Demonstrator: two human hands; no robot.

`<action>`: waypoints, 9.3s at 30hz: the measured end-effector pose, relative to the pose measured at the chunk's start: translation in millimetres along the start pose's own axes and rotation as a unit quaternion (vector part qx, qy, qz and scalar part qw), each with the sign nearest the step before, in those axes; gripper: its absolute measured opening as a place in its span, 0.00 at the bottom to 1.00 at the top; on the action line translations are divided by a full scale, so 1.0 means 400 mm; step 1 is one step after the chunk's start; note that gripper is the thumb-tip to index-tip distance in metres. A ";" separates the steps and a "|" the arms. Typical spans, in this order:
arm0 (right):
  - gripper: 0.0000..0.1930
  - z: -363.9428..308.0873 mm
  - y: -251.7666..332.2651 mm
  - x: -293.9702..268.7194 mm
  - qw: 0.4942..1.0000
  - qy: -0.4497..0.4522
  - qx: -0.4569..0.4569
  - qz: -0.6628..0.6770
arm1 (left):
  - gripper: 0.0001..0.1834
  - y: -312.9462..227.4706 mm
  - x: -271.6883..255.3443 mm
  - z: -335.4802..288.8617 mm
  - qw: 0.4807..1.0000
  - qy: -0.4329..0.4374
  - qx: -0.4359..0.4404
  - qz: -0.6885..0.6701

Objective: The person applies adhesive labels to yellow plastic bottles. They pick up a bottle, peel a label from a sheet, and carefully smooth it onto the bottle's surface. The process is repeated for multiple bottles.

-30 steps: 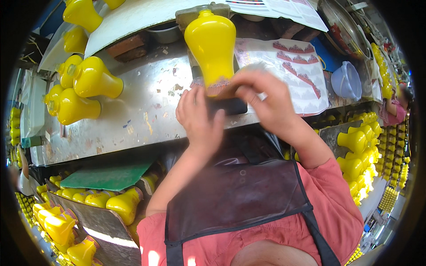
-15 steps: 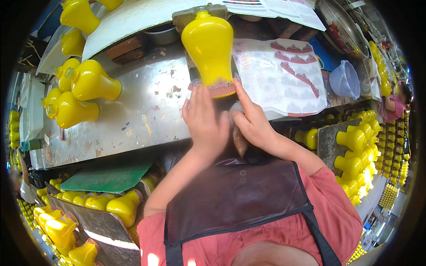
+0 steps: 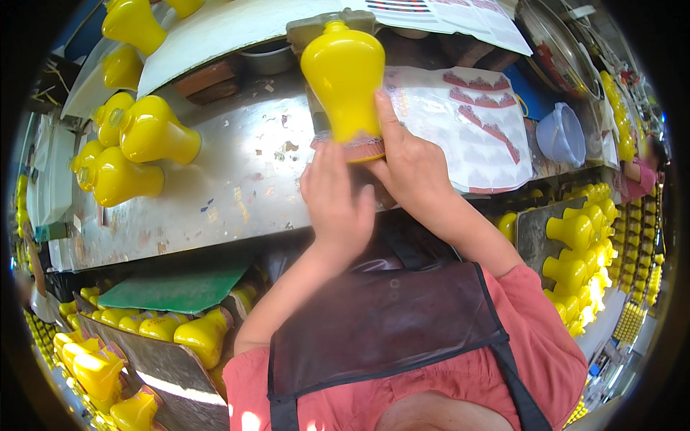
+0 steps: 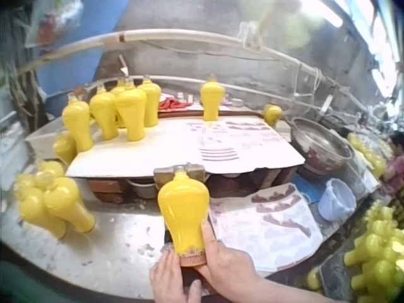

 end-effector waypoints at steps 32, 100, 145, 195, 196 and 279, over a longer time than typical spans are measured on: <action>0.48 0.030 -0.024 -0.020 0.969 0.099 0.102 0.201 | 0.23 0.057 0.012 0.062 0.969 -0.010 -0.177 -0.173; 0.29 0.056 -0.124 0.023 0.888 0.251 0.129 0.364 | 0.40 0.129 0.010 0.141 0.974 0.076 -0.142 -0.157; 0.28 0.058 -0.116 0.040 0.846 0.246 0.157 0.447 | 0.36 0.116 0.013 0.128 0.953 0.014 -0.173 -0.250; 0.29 0.047 -0.128 0.058 0.840 0.257 0.184 0.441 | 0.39 0.116 0.018 0.094 0.926 -0.008 -0.211 -0.313; 0.29 0.048 -0.127 0.061 0.845 0.246 0.173 0.443 | 0.40 0.111 0.019 0.097 0.929 -0.010 -0.207 -0.307; 0.18 0.065 -0.063 -0.107 0.991 0.069 0.006 0.112 | 0.54 0.088 -0.002 0.143 1.000 0.004 -0.020 0.006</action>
Point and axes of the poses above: each hand's wrist, its own z-axis towards the middle knuckle, its own x-axis out of the palm, y = z × x, the point moved 5 cm from there along z, towards the middle knuckle, and after that the axes turned 8 degrees about x, right-handed, at the moved point
